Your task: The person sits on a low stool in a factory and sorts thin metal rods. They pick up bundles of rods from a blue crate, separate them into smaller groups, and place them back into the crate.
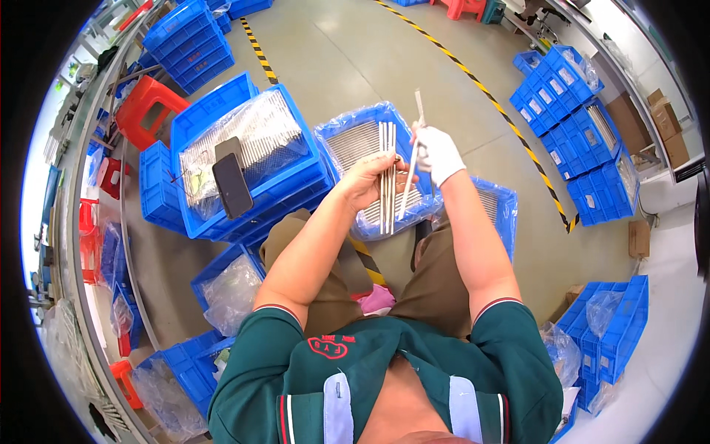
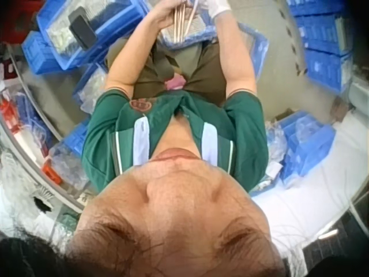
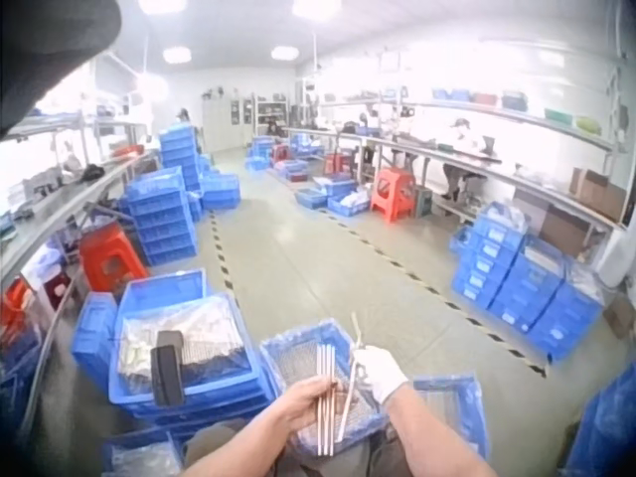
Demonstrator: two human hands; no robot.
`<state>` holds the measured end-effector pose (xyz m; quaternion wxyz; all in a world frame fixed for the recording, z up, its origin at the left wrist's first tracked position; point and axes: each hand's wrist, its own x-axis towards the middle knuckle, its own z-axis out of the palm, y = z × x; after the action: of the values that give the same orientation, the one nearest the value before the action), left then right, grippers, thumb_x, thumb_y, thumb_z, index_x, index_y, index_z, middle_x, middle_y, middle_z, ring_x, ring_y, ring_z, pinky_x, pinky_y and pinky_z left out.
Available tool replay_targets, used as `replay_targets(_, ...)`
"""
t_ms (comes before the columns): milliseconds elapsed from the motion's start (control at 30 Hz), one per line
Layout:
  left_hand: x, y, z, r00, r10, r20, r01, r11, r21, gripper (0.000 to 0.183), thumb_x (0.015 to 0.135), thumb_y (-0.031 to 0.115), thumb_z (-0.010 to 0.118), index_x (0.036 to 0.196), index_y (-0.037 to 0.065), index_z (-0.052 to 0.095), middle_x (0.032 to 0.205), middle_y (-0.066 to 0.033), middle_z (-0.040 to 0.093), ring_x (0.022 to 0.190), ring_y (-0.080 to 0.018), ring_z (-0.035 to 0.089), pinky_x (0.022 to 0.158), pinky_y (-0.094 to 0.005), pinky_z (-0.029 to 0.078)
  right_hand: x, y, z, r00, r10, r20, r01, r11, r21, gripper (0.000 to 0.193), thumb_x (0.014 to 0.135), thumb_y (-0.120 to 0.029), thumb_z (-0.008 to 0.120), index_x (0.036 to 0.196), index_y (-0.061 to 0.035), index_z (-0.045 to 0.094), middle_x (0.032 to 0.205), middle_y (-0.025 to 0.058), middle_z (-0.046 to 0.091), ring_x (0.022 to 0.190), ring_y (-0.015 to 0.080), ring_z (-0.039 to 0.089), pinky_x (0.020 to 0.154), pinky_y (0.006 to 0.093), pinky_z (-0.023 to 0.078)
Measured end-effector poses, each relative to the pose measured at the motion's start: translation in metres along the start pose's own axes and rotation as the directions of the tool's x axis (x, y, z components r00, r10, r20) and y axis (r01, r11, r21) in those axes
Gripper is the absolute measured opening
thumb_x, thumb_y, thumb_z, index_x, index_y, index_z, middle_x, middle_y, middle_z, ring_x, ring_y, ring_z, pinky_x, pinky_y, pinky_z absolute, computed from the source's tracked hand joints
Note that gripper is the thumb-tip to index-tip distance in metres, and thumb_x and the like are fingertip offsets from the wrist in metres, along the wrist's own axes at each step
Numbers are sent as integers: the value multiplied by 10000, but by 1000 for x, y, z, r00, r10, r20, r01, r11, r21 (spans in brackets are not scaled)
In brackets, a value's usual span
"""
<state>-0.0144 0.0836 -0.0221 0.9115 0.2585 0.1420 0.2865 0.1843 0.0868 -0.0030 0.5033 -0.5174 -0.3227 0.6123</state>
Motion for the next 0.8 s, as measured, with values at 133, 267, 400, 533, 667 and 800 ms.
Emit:
replay_targets(133,1,2,-11,1000,3,25,-2,1000,-9,269,888,274,597,922,7,614,967,-137,638,925,-305,647,813,-441,544,-7,16,36,963,-265,-43,235,910,-343,292,844,-321,640,779,-37,621,596,2,556,507,81,494,463,250,400)
replay_targets(267,-4,0,-9,1000,6,24,-5,1000,-27,260,877,279,616,918,23,614,884,-73,611,716,-203,578,651,-343,503,-11,8,46,993,-69,95,100,916,-388,291,853,-303,626,784,-21,622,608,18,574,547,93,519,519,267,427)
replay_targets(400,-3,3,-9,996,48,-71,-52,997,-52,251,872,275,626,930,33,602,781,-21,555,600,-126,464,550,-274,416,9,26,40,989,-107,105,137,927,-349,286,876,-299,586,786,-29,603,629,29,569,552,115,515,559,280,422)
replay_targets(533,0,13,-13,964,161,-210,-159,987,26,254,885,266,613,933,19,576,726,-22,535,588,-132,479,535,-285,429,15,27,19,1000,-7,24,16,912,-409,210,888,-251,557,949,-55,598,681,32,570,590,136,516,546,290,433)
replay_targets(667,-3,30,-19,878,311,-364,-291,951,110,278,888,284,608,936,15,558,701,-13,530,611,-149,541,569,-332,499,-12,4,35,965,87,246,-154,952,266,320,896,-180,537,1196,-79,491,816,33,566,582,122,499,474,258,408)
replay_targets(800,-5,49,-27,773,414,-480,-402,906,135,281,894,294,599,936,19,553,683,-15,478,583,-133,501,535,-319,468,-47,13,42,962,116,248,-139,987,76,388,913,-111,474,1295,-49,445,671,-35,460,448,30,338,387,165,251)
